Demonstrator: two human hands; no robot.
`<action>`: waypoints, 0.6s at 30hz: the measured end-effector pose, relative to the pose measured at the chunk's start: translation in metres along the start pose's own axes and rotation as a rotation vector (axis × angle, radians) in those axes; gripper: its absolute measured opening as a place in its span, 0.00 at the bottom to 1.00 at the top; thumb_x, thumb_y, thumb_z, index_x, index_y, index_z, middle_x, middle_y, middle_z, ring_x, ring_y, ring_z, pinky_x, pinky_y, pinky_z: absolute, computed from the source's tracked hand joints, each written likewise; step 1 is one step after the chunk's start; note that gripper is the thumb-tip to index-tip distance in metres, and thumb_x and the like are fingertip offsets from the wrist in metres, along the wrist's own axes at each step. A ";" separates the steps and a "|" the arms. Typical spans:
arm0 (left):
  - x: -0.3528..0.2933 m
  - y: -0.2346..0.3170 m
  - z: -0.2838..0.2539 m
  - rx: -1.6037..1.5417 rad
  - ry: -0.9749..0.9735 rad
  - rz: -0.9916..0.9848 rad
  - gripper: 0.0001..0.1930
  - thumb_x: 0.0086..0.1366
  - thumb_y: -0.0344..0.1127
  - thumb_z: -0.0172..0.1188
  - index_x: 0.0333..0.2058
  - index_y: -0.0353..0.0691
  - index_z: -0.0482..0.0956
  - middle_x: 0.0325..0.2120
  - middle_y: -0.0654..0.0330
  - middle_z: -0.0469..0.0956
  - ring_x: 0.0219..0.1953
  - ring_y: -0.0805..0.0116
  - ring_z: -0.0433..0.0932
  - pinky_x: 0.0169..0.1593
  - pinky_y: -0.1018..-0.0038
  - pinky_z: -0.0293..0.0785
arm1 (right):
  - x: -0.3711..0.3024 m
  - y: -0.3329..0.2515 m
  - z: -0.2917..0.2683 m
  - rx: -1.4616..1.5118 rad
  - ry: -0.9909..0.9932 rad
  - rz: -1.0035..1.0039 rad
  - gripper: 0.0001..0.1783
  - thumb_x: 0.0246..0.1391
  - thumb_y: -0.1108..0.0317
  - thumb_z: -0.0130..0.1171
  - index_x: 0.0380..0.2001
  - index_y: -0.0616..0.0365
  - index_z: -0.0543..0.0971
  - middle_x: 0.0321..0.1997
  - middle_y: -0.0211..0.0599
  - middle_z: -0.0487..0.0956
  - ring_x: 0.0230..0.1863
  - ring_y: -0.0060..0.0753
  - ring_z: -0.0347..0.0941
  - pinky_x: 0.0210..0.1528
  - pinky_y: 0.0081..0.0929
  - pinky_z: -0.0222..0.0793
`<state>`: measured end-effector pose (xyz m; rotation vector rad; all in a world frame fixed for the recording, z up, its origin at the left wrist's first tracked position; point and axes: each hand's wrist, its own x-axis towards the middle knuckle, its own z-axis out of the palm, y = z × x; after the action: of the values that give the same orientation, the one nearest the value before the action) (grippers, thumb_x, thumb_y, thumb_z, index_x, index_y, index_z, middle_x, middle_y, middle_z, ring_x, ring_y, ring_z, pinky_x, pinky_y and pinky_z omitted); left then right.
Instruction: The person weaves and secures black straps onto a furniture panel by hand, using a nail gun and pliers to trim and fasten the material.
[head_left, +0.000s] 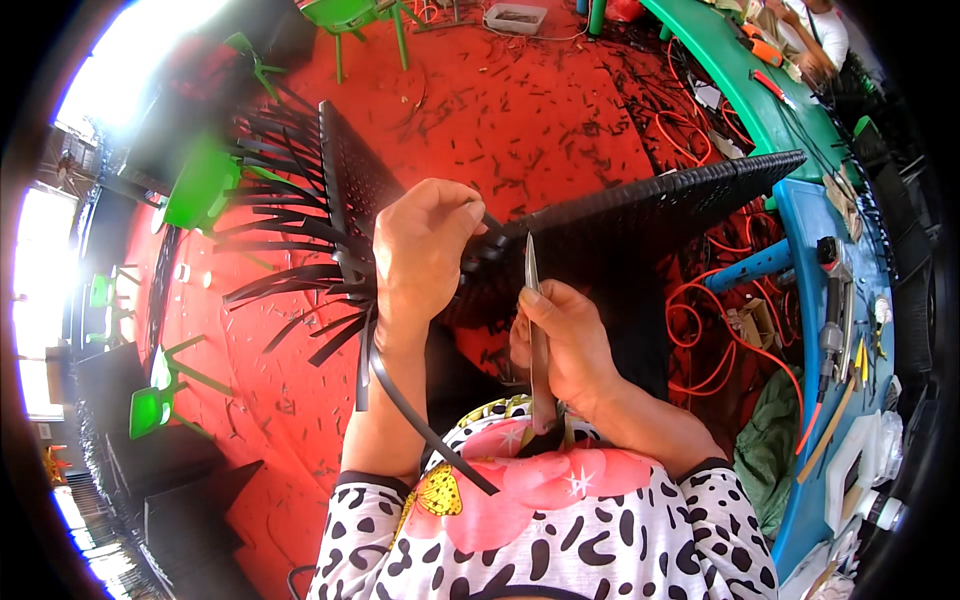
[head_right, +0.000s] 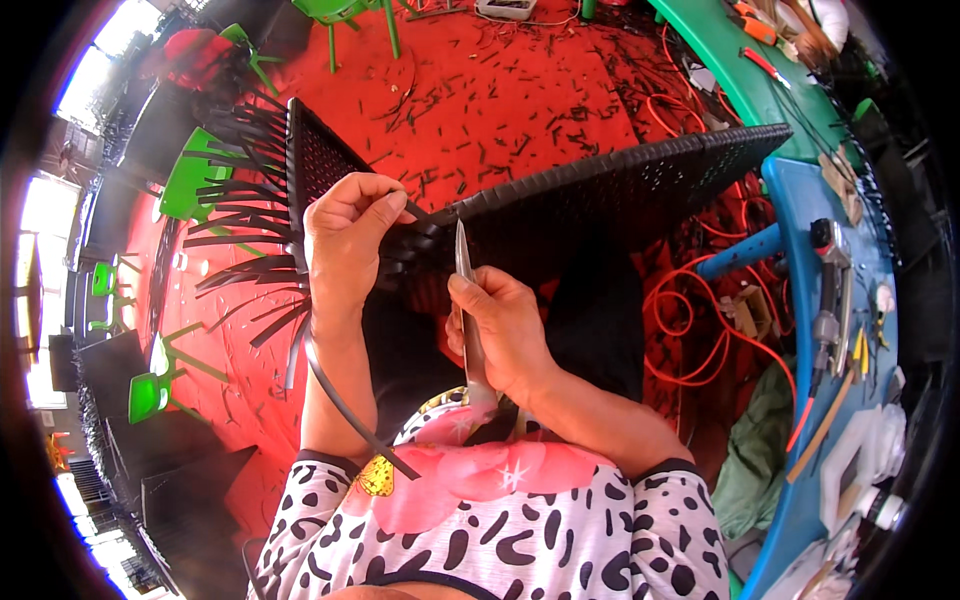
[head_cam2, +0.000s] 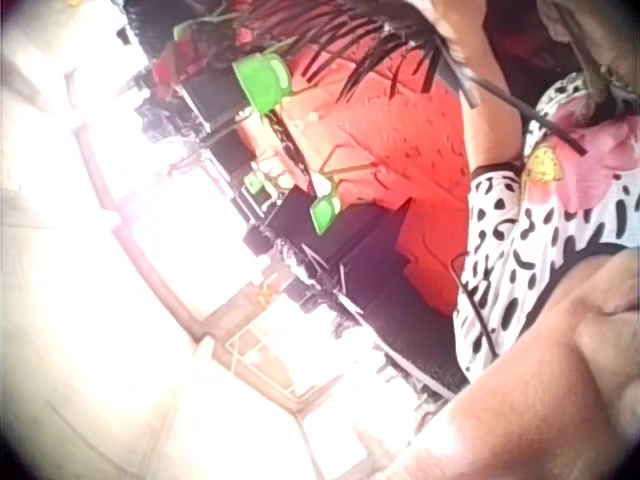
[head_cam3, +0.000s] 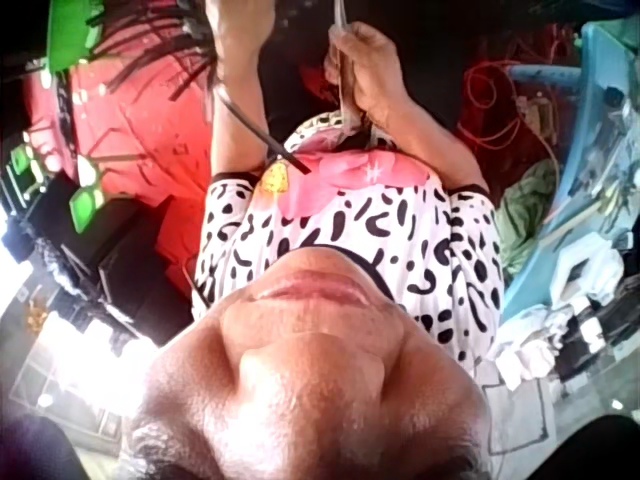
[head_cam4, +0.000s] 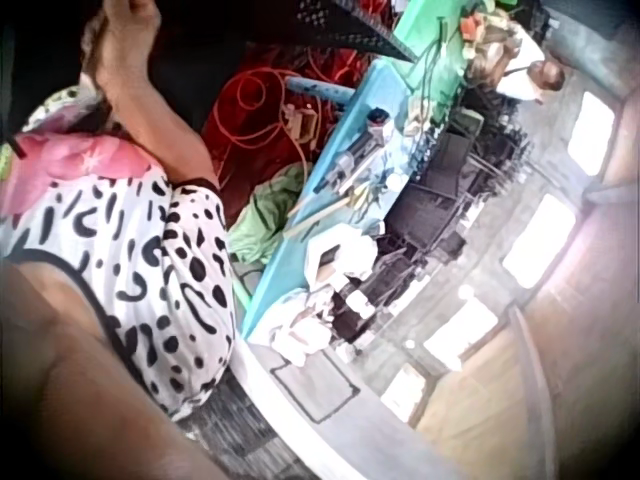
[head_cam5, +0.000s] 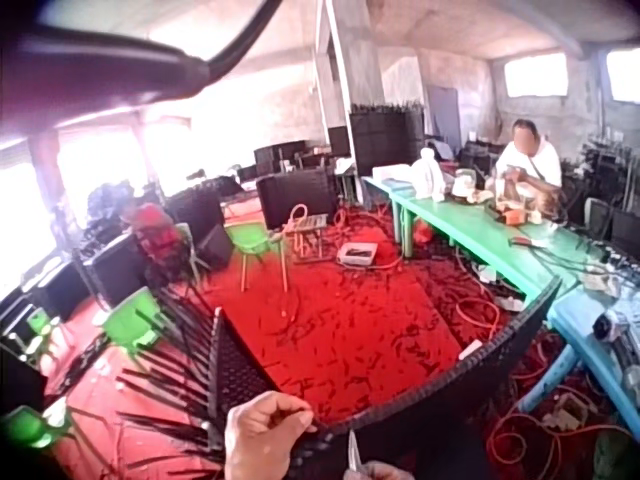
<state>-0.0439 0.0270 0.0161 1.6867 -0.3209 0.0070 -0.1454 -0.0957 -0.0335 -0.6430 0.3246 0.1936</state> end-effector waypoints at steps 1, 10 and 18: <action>-0.001 -0.001 0.000 -0.003 -0.002 0.006 0.03 0.57 0.23 0.56 0.30 0.29 0.76 0.23 0.63 0.75 0.25 0.76 0.75 0.33 0.82 0.71 | -0.002 -0.003 0.003 0.027 0.004 0.051 0.11 0.55 0.66 0.56 0.22 0.55 0.68 0.15 0.30 0.68 0.14 0.23 0.65 0.16 0.21 0.60; -0.006 -0.001 0.003 0.086 -0.014 -0.023 0.03 0.57 0.22 0.56 0.30 0.29 0.76 0.23 0.63 0.76 0.25 0.77 0.75 0.32 0.82 0.72 | 0.006 -0.040 0.022 0.109 -0.118 0.071 0.12 0.58 0.62 0.52 0.24 0.56 0.68 0.17 0.29 0.66 0.16 0.24 0.62 0.17 0.22 0.57; 0.005 -0.006 0.005 -0.100 0.026 0.052 0.04 0.55 0.26 0.58 0.29 0.32 0.78 0.21 0.61 0.78 0.25 0.79 0.76 0.30 0.82 0.70 | -0.029 -0.044 -0.052 -0.046 0.041 -0.135 0.09 0.58 0.64 0.52 0.27 0.56 0.69 0.15 0.29 0.66 0.14 0.22 0.61 0.16 0.20 0.56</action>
<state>-0.0383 0.0217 0.0105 1.5776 -0.3403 0.0502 -0.1725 -0.1645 -0.0382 -0.7125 0.3157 0.0595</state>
